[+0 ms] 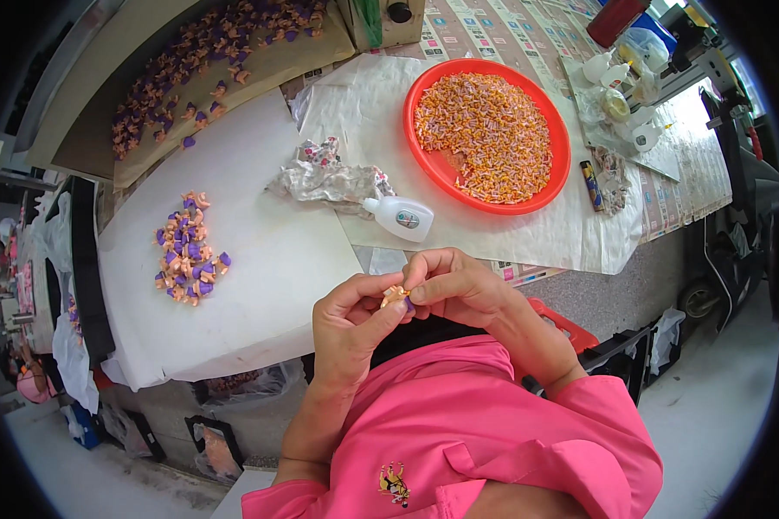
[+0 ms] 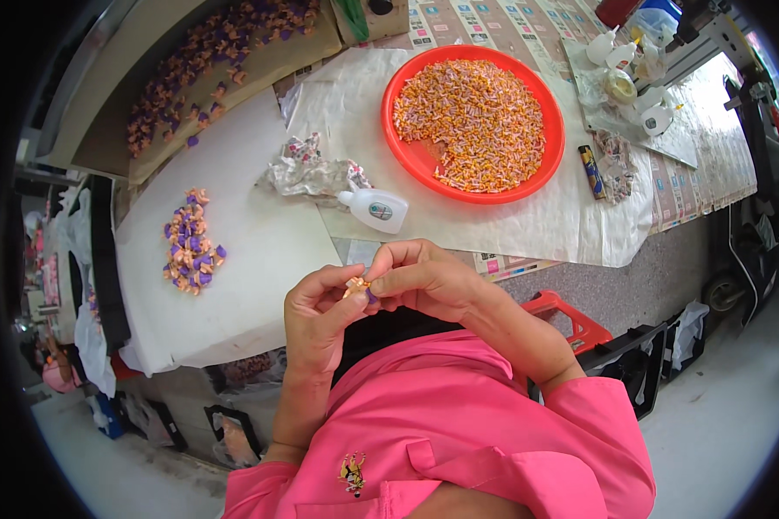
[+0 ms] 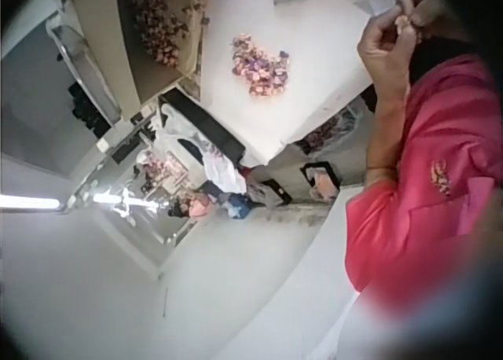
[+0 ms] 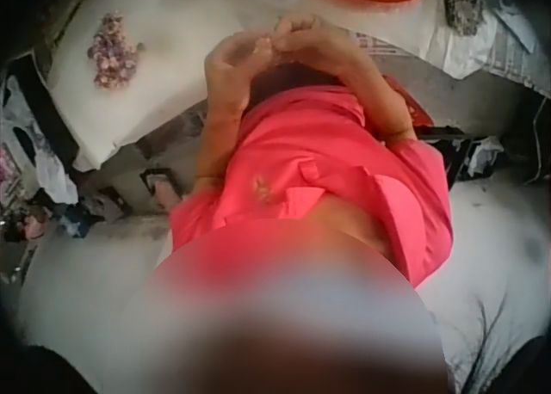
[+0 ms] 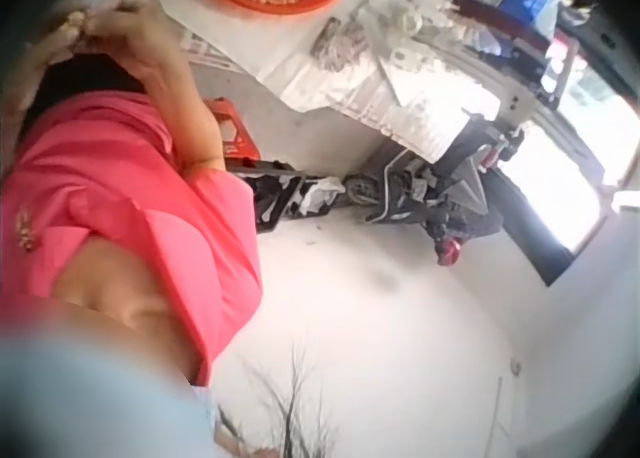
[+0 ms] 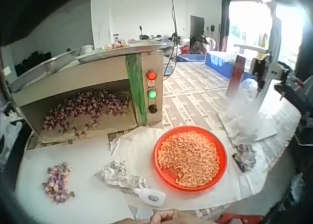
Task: Assembling small decorative pieces by gluing orange beads onto purple and yellow components.
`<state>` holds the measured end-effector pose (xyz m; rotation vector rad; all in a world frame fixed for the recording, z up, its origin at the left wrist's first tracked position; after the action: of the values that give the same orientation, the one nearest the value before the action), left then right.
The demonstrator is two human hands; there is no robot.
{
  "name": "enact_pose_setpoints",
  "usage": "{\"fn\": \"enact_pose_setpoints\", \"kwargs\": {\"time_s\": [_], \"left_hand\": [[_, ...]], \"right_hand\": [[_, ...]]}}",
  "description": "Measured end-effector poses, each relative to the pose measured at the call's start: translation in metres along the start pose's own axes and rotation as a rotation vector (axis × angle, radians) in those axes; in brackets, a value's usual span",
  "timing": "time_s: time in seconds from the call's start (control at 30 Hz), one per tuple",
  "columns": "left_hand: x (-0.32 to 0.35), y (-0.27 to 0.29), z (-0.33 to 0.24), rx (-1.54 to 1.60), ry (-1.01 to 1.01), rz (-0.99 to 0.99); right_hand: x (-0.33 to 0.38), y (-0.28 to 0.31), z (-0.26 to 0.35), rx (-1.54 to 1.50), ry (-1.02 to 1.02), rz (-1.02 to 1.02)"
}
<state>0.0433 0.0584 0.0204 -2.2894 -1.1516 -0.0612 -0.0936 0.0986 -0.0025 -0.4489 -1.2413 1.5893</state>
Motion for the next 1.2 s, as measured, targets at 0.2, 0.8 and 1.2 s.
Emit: {"fn": "enact_pose_setpoints", "kwargs": {"time_s": [0.2, 0.8, 1.2], "left_hand": [[-0.001, -0.009, 0.003, 0.043, -0.008, -0.041], [-0.006, -0.042, 0.012, -0.129, -0.241, 0.125], [0.000, -0.049, 0.012, -0.255, -0.241, 0.126]], "right_hand": [[0.012, -0.011, 0.013, 0.148, 0.126, -0.102], [0.059, -0.007, 0.034, 0.990, 0.544, -0.225], [0.056, 0.008, 0.021, 0.428, 0.311, -0.143]]}}
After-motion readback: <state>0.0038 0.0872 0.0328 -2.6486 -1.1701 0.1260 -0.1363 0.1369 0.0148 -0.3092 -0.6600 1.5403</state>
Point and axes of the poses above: each hand's wrist, its own x-axis away from the middle knuckle, its own y-axis out of the back of the hand, z = x × y, the point moved 5 cm from there along -x, towards the middle knuckle, and after that the axes turned 5 degrees about z, right-handed, at the moved point
